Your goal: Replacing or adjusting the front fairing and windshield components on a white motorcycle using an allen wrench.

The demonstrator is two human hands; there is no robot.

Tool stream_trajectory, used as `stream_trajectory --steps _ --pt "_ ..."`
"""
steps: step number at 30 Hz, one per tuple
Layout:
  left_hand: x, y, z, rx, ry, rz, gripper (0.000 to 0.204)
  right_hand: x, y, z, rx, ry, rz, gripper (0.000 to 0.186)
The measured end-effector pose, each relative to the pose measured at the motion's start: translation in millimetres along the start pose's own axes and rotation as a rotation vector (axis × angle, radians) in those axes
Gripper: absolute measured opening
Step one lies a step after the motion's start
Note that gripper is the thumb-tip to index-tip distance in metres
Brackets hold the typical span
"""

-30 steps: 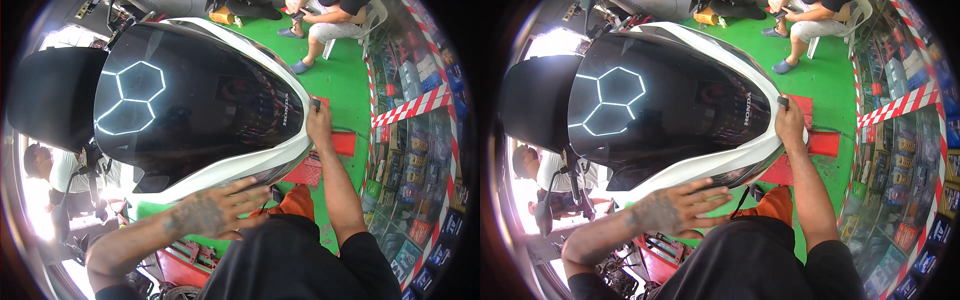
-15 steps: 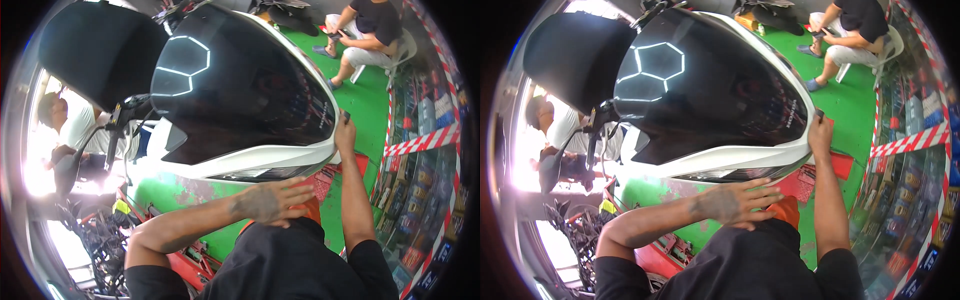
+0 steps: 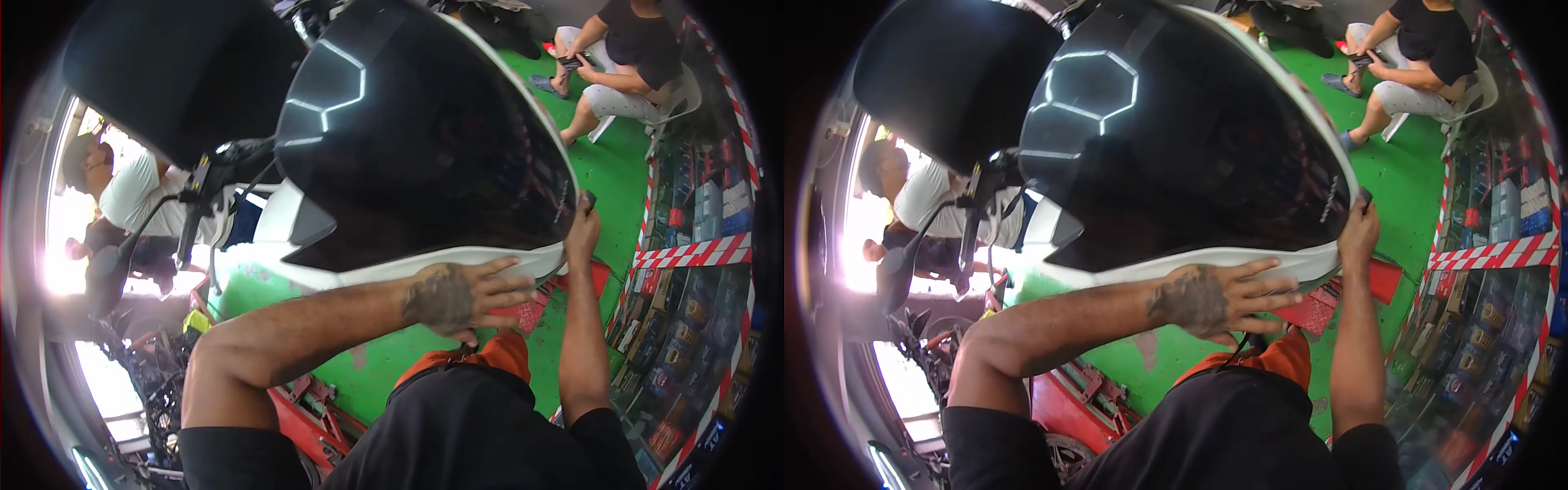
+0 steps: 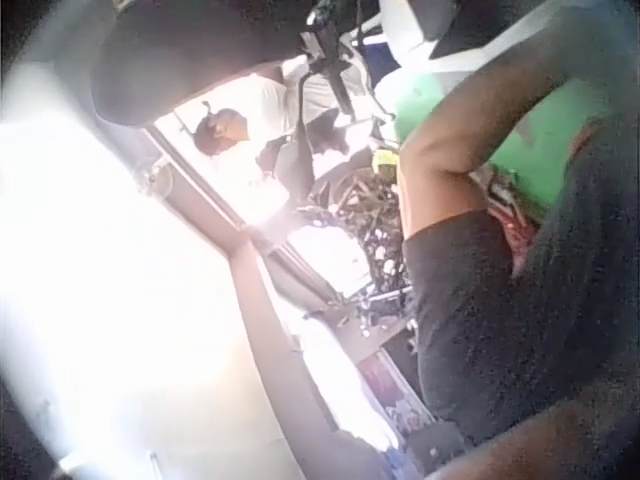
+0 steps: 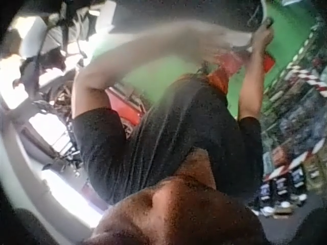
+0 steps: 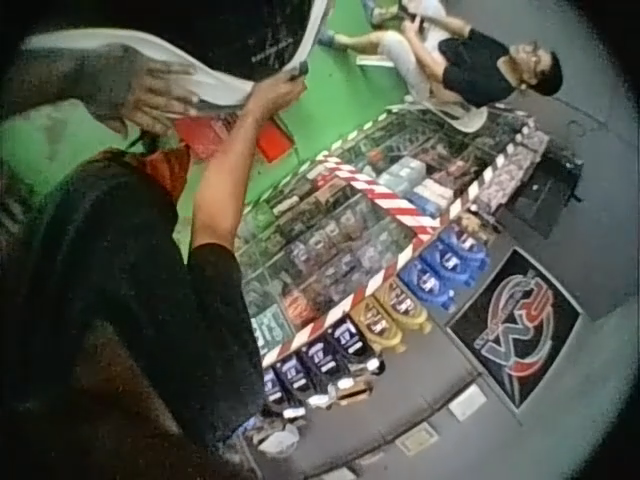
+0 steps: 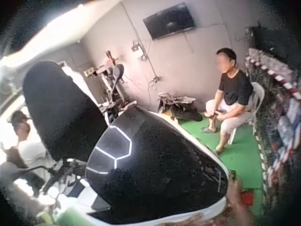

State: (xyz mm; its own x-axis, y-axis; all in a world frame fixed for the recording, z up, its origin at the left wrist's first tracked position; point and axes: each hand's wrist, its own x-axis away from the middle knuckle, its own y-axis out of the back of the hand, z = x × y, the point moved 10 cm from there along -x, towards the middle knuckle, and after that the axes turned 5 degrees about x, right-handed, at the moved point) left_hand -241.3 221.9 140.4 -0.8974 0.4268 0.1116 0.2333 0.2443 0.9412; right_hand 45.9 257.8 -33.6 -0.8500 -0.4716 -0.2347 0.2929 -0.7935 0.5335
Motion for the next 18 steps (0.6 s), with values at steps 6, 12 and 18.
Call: stream_trajectory --steps 6,12,18 --pt "3.4 10.5 -5.4 0.065 -0.026 -0.131 0.077 -1.1 -0.8 15.3 0.003 0.044 0.08 0.044" --pt "39.2 38.9 -28.1 0.167 -0.126 0.18 0.083 4.6 3.1 8.1 0.077 -0.041 0.04 0.044" --pt "-37.4 -18.0 11.3 -0.035 -0.096 0.127 0.08 2.6 12.1 17.6 0.125 -0.088 0.029 0.04"
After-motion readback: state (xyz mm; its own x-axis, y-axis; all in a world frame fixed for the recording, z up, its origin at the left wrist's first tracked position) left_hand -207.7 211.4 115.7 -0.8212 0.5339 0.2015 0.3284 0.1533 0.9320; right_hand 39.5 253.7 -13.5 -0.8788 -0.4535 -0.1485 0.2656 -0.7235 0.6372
